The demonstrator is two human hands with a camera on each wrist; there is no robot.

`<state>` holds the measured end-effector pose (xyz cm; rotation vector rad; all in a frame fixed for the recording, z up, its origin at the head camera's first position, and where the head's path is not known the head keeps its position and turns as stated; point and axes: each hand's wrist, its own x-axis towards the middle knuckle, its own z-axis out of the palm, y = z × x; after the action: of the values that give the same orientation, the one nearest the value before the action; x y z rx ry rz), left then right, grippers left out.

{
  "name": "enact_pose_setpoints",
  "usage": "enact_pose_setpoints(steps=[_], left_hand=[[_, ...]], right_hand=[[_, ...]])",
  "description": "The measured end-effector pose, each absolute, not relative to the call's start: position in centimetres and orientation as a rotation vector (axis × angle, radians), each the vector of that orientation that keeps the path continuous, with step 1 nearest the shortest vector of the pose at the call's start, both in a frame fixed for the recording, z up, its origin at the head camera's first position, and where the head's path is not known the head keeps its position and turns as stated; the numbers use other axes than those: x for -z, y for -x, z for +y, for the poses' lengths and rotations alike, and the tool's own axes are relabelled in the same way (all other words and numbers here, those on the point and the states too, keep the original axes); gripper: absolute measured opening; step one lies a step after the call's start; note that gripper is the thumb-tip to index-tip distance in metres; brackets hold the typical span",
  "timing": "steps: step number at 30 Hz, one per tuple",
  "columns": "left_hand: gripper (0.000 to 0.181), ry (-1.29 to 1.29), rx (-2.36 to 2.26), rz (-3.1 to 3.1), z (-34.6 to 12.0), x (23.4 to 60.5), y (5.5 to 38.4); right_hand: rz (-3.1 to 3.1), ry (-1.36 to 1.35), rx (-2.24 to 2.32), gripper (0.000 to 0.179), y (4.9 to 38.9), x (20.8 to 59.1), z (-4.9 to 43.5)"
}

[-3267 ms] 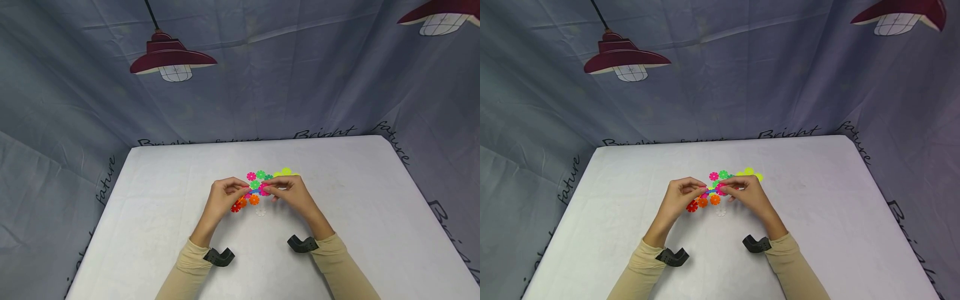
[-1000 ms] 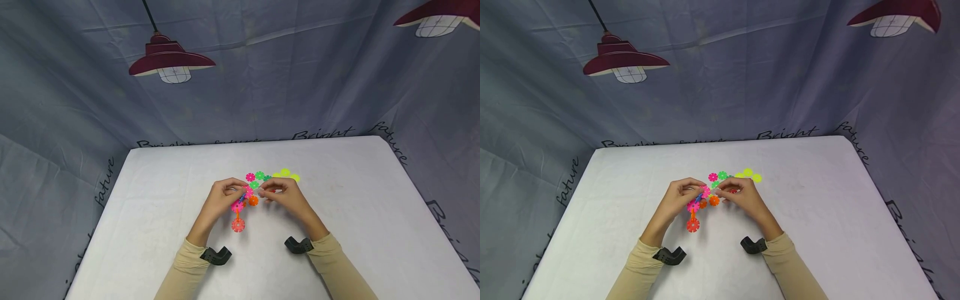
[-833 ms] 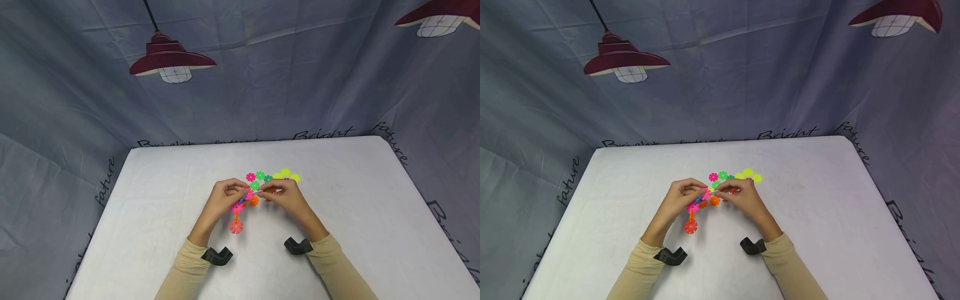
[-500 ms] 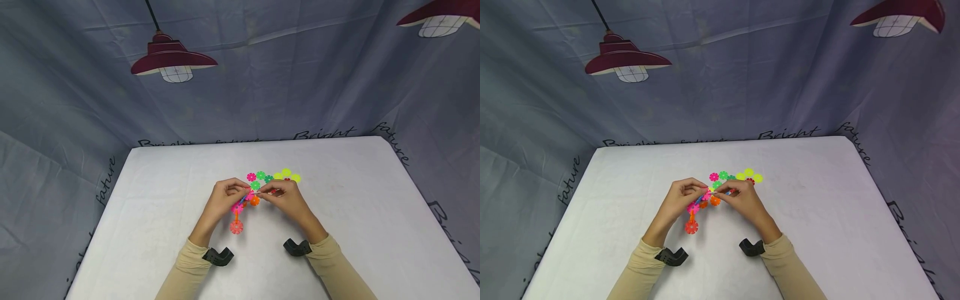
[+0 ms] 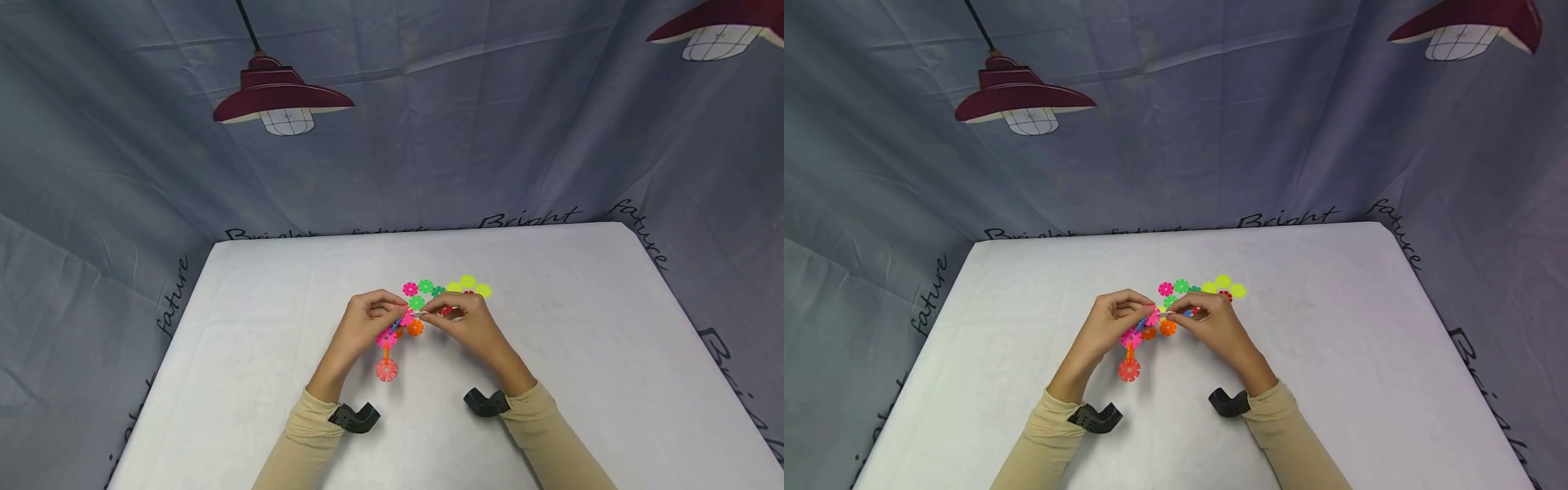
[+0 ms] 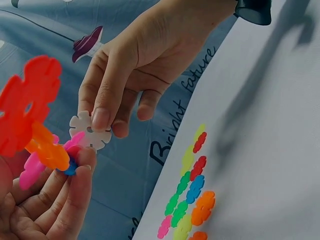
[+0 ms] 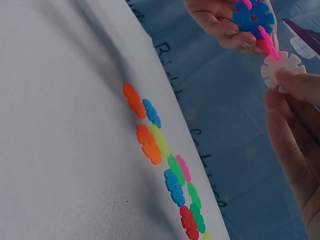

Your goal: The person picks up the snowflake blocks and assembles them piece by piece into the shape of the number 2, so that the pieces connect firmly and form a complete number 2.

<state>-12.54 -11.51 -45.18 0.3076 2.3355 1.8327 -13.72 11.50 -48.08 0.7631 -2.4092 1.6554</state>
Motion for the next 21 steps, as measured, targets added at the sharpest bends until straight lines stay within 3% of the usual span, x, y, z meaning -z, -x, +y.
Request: enact_pose_setpoints(steps=[12,21], left_hand=[[0.015,-0.221,-1.913,2.254,-12.29,44.74,12.45],[0.014,-0.261,-1.912,2.235,-11.95,44.77,12.44]], right_hand=[[-2.282,-0.724,-2.027,0.012,13.92,48.27,11.05],[-2.243,-0.748,-2.026,0.011,13.79,48.62,10.82]])
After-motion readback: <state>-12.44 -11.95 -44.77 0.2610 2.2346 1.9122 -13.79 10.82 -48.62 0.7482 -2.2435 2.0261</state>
